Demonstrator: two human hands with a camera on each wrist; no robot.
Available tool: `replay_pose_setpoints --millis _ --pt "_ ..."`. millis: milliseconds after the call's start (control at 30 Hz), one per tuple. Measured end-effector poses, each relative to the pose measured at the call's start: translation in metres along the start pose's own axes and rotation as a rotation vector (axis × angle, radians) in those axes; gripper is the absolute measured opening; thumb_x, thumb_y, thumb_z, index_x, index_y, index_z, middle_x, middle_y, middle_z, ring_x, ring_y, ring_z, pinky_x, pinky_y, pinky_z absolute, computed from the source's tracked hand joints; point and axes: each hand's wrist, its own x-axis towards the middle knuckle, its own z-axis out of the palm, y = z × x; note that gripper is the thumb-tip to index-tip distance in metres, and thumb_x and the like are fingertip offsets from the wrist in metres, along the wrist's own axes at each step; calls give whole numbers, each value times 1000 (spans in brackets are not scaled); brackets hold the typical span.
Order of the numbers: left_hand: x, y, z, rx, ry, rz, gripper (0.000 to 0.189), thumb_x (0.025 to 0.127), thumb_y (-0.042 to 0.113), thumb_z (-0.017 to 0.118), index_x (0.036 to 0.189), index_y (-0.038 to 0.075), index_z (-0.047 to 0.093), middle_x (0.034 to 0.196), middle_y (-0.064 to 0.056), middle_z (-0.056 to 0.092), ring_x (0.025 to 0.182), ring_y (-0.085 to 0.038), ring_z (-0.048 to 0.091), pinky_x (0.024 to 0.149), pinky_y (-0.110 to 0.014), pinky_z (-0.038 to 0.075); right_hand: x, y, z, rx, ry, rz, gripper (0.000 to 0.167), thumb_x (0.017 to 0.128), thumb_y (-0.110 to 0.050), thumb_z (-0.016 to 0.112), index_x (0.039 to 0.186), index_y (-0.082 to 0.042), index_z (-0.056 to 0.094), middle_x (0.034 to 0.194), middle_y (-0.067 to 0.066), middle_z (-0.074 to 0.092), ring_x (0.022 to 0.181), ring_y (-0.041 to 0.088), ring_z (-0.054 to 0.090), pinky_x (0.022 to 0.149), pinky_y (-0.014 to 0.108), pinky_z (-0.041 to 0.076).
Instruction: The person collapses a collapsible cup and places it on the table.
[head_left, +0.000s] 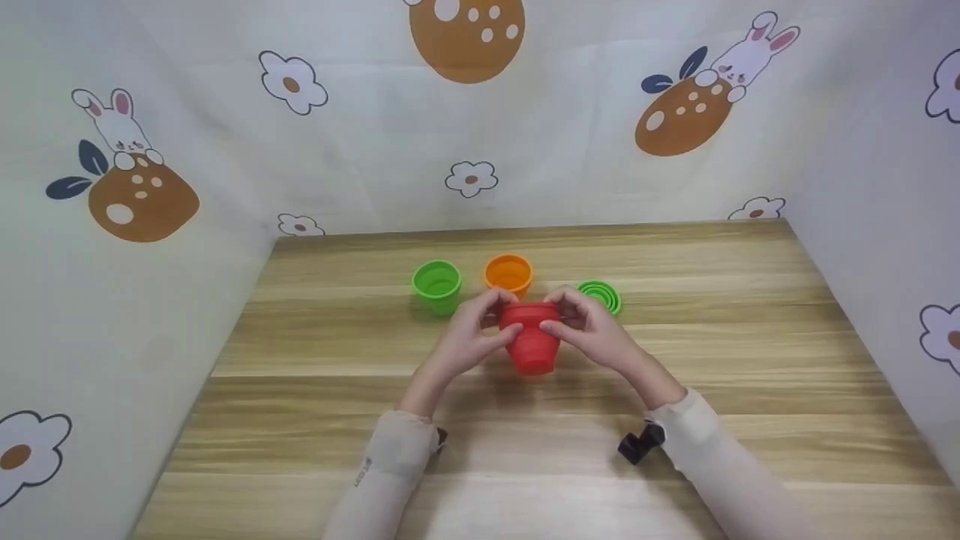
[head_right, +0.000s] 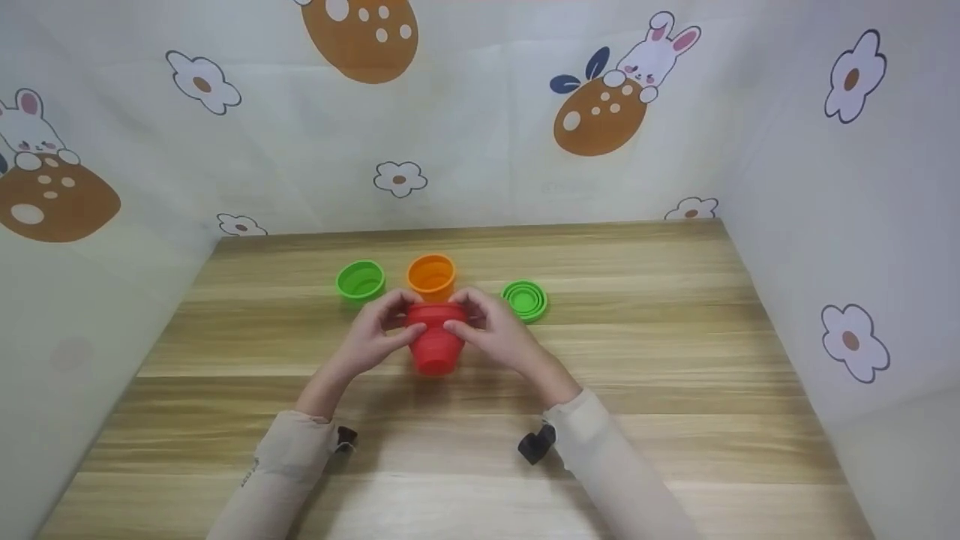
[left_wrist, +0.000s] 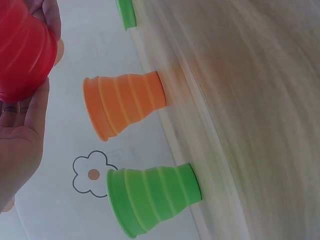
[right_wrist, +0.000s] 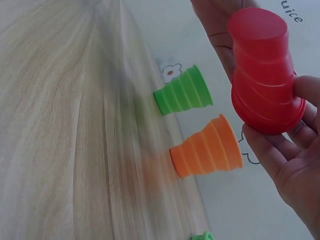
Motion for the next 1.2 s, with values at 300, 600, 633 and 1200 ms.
replay_pose_setpoints --millis 300,600,633,1200 --pt "0 0 0 78 1 18 23 93 11 69 113 5 60 109 -12 69 96 -23 67 89 -37 61 2 1 -2 -90 26 -37 31 92 -15 70 119 0 63 112 20 69 94 10 68 84 21 59" --pt "1 0 0 170 22 81 22 94 11 68 113 2 61 107 -14 72 92 -23 70 83 -29 62 -1 1 -8 -81 -16 -46 34 95 -12 66 127 -1 61 120 21 68 102 19 67 84 24 60" --pt "1 0 0 178 24 82 22 94 11 68 113 3 61 108 -14 73 92 -23 70 83 -29 62 -1 1 -8 -82 -17 -45 34 95 -12 66 127 -1 61 120 21 68 103 21 67 84 24 60" --pt "-4 -1 -4 56 -51 -6 29 95 9 59 123 5 57 117 -14 68 99 -24 68 92 -37 60 -2 1 -3 -262 76 -92 34 93 -14 69 124 -1 64 112 17 73 98 29 71 78 23 61"
